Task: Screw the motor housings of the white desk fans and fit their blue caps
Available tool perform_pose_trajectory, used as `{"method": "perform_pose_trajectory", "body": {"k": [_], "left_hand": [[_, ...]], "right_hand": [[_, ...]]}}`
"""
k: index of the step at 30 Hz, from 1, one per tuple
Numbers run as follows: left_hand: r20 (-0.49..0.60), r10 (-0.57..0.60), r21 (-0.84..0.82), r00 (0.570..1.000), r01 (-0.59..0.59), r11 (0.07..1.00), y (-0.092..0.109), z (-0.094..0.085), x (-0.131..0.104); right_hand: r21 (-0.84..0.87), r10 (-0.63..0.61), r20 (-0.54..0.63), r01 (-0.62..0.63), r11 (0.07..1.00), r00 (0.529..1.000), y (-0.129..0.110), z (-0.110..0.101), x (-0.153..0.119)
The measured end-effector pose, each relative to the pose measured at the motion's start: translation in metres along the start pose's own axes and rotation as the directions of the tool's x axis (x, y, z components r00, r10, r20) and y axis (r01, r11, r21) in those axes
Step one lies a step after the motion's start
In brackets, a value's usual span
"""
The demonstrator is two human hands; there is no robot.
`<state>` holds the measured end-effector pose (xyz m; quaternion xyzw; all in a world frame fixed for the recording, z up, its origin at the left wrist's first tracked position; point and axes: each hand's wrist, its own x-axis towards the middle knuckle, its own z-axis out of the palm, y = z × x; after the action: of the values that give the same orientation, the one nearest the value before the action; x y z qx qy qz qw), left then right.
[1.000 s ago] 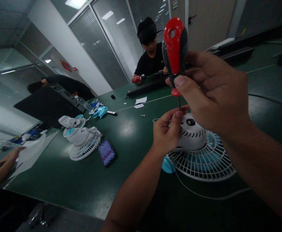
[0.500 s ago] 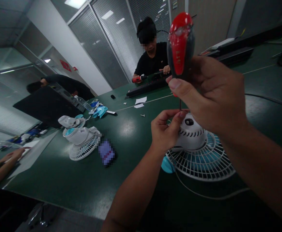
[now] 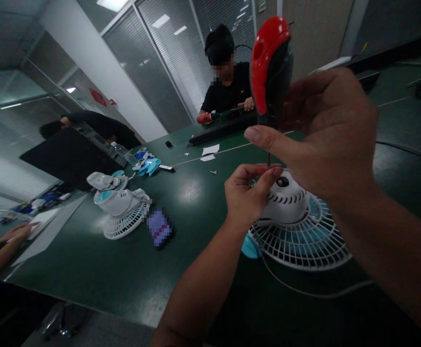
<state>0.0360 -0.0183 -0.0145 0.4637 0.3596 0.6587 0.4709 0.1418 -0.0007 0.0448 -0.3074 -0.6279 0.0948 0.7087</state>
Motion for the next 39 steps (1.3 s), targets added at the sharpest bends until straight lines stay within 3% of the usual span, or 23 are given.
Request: {"method": "perform_pose_trajectory", "body": {"k": [13, 17, 21, 26, 31, 35, 39], "left_hand": [[0.055, 0.095, 0.044, 0.994, -0.098, 0.994, 0.002, -0.006, 0.001], [0.088, 0.12, 0.123, 0.989, -0.131, 0.984, -0.001, -0.012, 0.002], [0.181, 0.202, 0.232, 0.962, -0.242, 0.942, -0.006, -0.025, 0.003], [0.271, 0.239, 0.247, 0.933, -0.307, 0.919, -0.011, -0.029, -0.003], [0.266, 0.294, 0.233, 0.918, -0.358, 0.904, -0.023, -0.026, -0.006], [0.26, 0.383, 0.327, 0.887, -0.454, 0.829, -0.032, -0.031, -0.003], [0.256, 0.376, 0.377, 0.89, -0.45, 0.809, -0.035, -0.034, -0.004]], "right_hand": [[-0.053, -0.145, 0.094, 0.15, 0.987, 0.985, -0.001, -0.007, 0.002], [-0.07, -0.114, 0.103, 0.121, 0.99, 0.988, -0.002, -0.009, 0.003], [-0.058, -0.102, 0.098, 0.108, 0.992, 0.99, 0.002, -0.01, 0.005], [0.008, -0.1, 0.072, 0.1, 0.995, 0.992, 0.006, -0.008, 0.006], [0.001, 0.017, 0.031, -0.017, 1.0, 0.999, 0.006, -0.006, 0.007], [0.009, 0.0, 0.028, 0.0, 1.0, 1.0, 0.013, -0.006, 0.008], [-0.01, -0.033, -0.002, 0.033, 0.999, 0.999, 0.014, -0.007, 0.009]]}}
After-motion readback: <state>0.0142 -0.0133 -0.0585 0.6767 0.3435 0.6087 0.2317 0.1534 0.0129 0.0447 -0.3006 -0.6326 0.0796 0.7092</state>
